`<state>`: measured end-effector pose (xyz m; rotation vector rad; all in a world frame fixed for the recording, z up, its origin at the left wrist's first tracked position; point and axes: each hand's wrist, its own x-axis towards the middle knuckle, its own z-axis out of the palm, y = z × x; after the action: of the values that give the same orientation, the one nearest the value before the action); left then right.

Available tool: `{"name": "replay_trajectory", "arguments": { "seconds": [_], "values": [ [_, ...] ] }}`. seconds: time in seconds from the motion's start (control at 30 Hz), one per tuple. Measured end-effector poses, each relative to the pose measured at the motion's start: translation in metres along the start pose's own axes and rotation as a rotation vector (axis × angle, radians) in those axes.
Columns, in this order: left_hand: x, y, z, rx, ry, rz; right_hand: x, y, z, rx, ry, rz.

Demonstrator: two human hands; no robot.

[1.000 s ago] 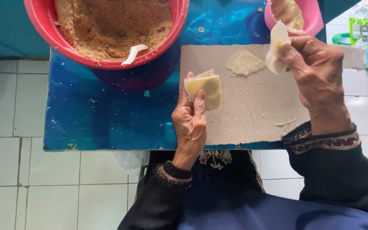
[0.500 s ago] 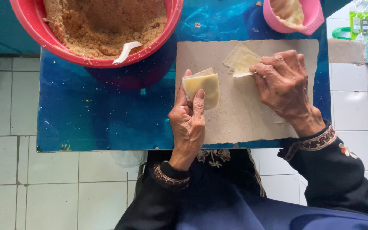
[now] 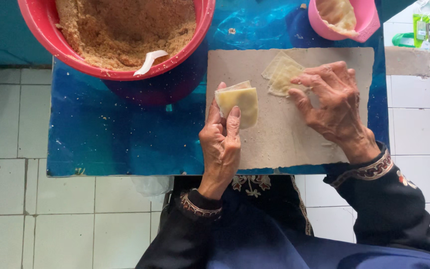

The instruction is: The person spoons brown filling from a red bowl onto thin square pastry wrappers, folds each wrapper over the filling and pinches it closed by hand, then stacks the folded pastries on a board on the table, working through the wrappers one at a time.

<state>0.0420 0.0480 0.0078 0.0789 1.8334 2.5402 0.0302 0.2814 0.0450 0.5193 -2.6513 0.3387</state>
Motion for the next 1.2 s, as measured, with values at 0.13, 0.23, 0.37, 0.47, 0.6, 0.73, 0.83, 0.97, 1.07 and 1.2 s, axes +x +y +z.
{"name": "replay_trajectory", "arguments": {
  "seconds": [0.13, 0.23, 0.37, 0.47, 0.6, 0.73, 0.83, 0.97, 1.07, 1.2],
  "values": [
    [0.001, -0.003, -0.001, -0.027, -0.019, 0.01, 0.012, 0.012, 0.001, -0.081, 0.027, -0.001],
    [0.001, -0.003, -0.002, -0.037, -0.025, 0.013, 0.021, 0.02, 0.009, -0.14, 0.0, 0.0],
    [0.0, -0.002, -0.003, -0.109, -0.048, -0.063, 0.029, 0.017, 0.011, -0.187, -0.021, 0.022],
    [0.0, -0.002, -0.004, -0.165, -0.09, -0.101, 0.03, 0.0, 0.003, -0.162, 0.006, 0.01],
    [0.003, -0.003, -0.006, -0.262, -0.112, -0.112, 0.023, -0.042, -0.009, 0.259, -0.025, -0.05],
    [0.003, -0.001, -0.006, -0.317, -0.137, -0.128, 0.028, -0.075, 0.002, 0.318, 0.012, -0.114],
    [0.005, 0.0, -0.005, -0.341, -0.133, -0.137, 0.033, -0.081, 0.01, 0.3, 0.053, -0.077],
    [0.007, -0.001, -0.002, -0.236, -0.117, -0.096, 0.028, -0.072, 0.013, 0.403, 0.023, 0.028],
    [0.004, -0.002, -0.002, -0.148, -0.085, -0.106, 0.021, -0.065, 0.015, 0.664, -0.05, 0.285],
    [0.003, -0.004, -0.003, -0.152, -0.101, -0.042, 0.016, -0.045, 0.002, 1.054, -0.101, 0.57]
  ]
}}
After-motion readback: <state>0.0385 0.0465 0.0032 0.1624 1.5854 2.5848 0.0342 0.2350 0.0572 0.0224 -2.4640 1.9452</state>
